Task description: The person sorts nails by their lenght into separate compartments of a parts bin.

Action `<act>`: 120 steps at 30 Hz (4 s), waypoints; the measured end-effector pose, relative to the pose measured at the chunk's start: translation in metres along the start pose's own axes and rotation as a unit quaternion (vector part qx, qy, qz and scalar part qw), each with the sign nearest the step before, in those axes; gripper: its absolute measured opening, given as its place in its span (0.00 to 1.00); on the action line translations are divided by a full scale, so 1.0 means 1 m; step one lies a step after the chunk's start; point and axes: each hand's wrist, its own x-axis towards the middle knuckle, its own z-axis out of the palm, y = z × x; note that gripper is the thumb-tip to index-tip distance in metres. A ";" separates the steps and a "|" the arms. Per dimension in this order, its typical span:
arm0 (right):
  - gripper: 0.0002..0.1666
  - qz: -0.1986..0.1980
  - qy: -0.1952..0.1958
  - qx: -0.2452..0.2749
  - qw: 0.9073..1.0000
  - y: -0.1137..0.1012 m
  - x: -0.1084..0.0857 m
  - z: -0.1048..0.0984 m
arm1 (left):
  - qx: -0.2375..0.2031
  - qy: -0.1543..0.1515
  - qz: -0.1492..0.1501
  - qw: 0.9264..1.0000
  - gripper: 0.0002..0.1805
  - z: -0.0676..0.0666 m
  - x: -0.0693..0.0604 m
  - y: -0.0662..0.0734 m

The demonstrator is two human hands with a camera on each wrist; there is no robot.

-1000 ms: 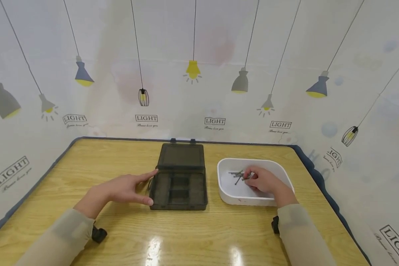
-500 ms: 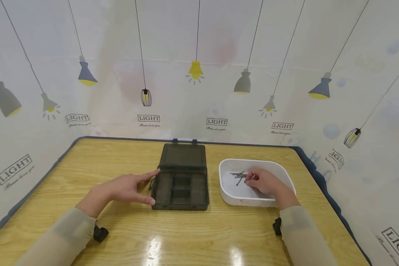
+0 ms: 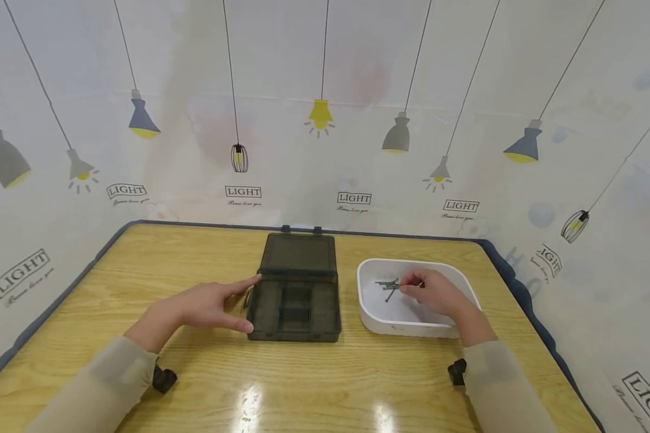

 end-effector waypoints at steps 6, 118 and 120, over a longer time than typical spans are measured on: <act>0.19 -0.003 -0.003 0.026 1.000 -0.008 -0.001 0.003 | -0.003 0.001 0.004 1.000 0.65 0.000 -0.001 -0.001; 0.28 0.126 -0.010 -0.022 0.992 0.020 -0.014 -0.028 | -0.014 0.002 0.007 1.000 0.64 0.000 -0.004 0.000; 0.28 0.120 -0.009 -0.026 0.992 0.021 -0.013 -0.027 | -0.012 0.001 0.006 1.000 0.64 0.000 -0.004 0.000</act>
